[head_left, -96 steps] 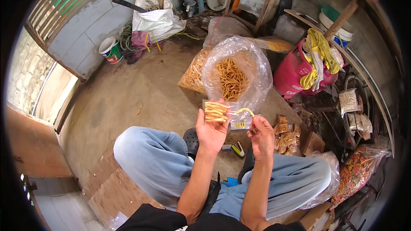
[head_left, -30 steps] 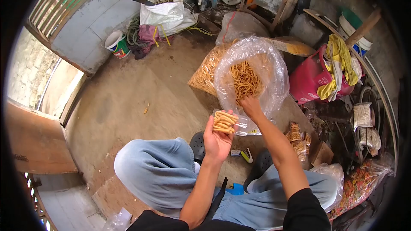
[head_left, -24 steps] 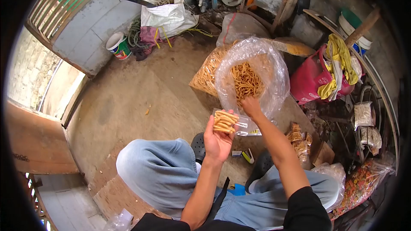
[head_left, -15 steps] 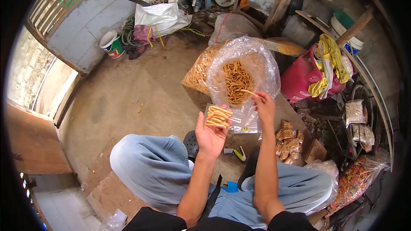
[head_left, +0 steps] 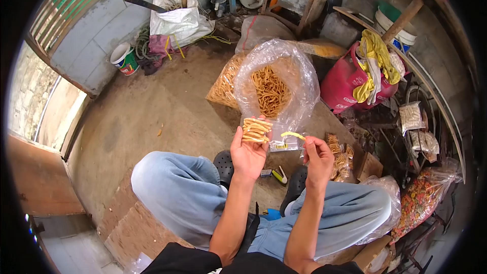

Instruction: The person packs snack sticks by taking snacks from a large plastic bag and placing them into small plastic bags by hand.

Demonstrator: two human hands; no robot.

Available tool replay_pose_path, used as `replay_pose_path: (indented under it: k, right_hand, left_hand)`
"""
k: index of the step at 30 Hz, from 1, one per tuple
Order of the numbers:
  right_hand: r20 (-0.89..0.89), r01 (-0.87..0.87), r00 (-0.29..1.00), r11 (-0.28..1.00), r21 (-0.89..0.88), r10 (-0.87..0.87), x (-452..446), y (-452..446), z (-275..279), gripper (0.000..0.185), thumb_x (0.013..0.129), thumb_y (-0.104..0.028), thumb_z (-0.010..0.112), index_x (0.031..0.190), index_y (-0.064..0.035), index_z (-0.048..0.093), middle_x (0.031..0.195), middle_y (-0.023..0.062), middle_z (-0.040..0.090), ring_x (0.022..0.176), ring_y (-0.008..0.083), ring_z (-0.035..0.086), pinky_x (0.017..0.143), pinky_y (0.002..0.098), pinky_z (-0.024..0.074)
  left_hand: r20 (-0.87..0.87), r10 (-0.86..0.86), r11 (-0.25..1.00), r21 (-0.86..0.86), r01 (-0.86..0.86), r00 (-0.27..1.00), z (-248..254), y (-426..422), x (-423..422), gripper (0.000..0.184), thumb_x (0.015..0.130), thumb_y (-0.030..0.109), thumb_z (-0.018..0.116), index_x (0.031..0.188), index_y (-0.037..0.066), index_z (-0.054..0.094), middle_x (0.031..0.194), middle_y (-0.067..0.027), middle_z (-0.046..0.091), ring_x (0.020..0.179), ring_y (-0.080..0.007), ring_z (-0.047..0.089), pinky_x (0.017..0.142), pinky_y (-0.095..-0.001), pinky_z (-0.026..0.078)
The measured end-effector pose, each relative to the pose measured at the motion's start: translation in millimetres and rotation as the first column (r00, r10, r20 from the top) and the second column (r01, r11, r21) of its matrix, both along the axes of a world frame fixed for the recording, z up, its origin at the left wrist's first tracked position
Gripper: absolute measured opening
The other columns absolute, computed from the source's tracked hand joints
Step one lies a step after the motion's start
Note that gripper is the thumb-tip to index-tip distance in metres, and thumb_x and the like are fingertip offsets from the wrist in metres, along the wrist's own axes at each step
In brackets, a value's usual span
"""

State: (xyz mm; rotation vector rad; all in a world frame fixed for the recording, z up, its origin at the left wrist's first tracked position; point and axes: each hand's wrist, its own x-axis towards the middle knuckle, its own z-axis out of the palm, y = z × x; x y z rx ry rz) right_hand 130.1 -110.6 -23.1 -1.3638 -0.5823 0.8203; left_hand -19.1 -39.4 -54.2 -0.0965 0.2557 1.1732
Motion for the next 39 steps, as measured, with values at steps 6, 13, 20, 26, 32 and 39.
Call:
replay_pose_path:
  k: [6, 13, 20, 26, 32, 39]
  right_hand:
    - [0.087, 0.017, 0.996, 1.0, -0.024, -0.015, -14, 1, -3, 0.017, 0.09, -0.017, 0.062, 0.094, -0.0013, 0.065, 0.072, -0.0018, 0.057, 0.059, 0.0033, 0.047, 0.049, 0.0181, 0.0352]
    - [0.135, 0.156, 0.977, 0.984, 0.091, -0.167, -4, 0, 1, 0.015, 0.088, -0.015, 0.065, 0.094, -0.0008, 0.065, 0.071, -0.0052, 0.056, 0.059, 0.0013, 0.042, 0.051, 0.0156, 0.0308]
    - [0.271, 0.032, 0.961, 0.993, 0.111, -0.061, -24, 7, -5, 0.01, 0.084, -0.008, 0.068, 0.091, -0.0005, 0.068, 0.092, 0.0014, 0.057, 0.079, 0.0059, 0.052, 0.063, 0.0176, 0.0395]
    - [0.174, -0.061, 0.984, 0.994, 0.093, 0.044, -35, 13, -23, 0.015, 0.079, 0.0, 0.07, 0.094, -0.0029, 0.071, 0.11, 0.0052, 0.05, 0.092, 0.009, 0.05, 0.07, 0.0197, 0.042]
    - [0.053, -0.114, 0.993, 0.991, 0.07, 0.11, -36, 14, -24, 0.014, 0.077, 0.0, 0.072, 0.091, -0.0025, 0.071, 0.11, 0.0065, 0.052, 0.09, 0.0116, 0.055, 0.073, 0.021, 0.0456]
    - [0.151, -0.049, 0.988, 0.998, 0.031, 0.043, -41, 16, -28, 0.011, 0.078, 0.0, 0.071, 0.089, -0.0007, 0.07, 0.102, 0.0053, 0.056, 0.088, 0.0106, 0.056, 0.07, 0.0214, 0.0465]
  left_hand:
    - [0.068, -0.009, 0.999, 0.044, 0.006, 0.998, -2, -2, -2, 0.043, 0.1, 0.033, 0.032, 0.127, 0.002, 0.046, 0.135, -0.0156, 0.047, 0.123, -0.03, 0.047, 0.097, -0.043, 0.048]
    - [0.101, 0.025, 0.999, 0.042, -0.029, 0.995, -6, 1, -8, 0.042, 0.1, 0.032, 0.033, 0.126, 0.002, 0.047, 0.135, -0.0163, 0.047, 0.124, -0.0303, 0.046, 0.097, -0.0438, 0.047]
    - [0.02, -0.026, 0.997, 0.074, 0.025, 0.999, 2, -3, -1, 0.04, 0.1, 0.031, 0.033, 0.126, 0.003, 0.046, 0.133, -0.0159, 0.048, 0.12, -0.0274, 0.049, 0.096, -0.0404, 0.049]
    - [-0.087, -0.062, 0.989, 0.127, 0.072, 0.994, 9, -7, 8, 0.041, 0.1, 0.033, 0.032, 0.127, 0.005, 0.044, 0.133, -0.0136, 0.048, 0.12, -0.0237, 0.05, 0.098, -0.0363, 0.045]
    - [-0.17, -0.083, 0.978, 0.174, 0.113, 0.982, 1, -9, 12, 0.046, 0.1, 0.04, 0.033, 0.131, 0.008, 0.04, 0.134, -0.0128, 0.047, 0.124, -0.0261, 0.046, 0.099, -0.0384, 0.044]
    - [-0.346, -0.025, 0.978, 0.188, 0.096, 0.938, 9, -14, 19, 0.036, 0.098, 0.027, 0.045, 0.126, 0.005, 0.044, 0.126, -0.009, 0.053, 0.113, -0.0186, 0.054, 0.091, -0.0314, 0.049]
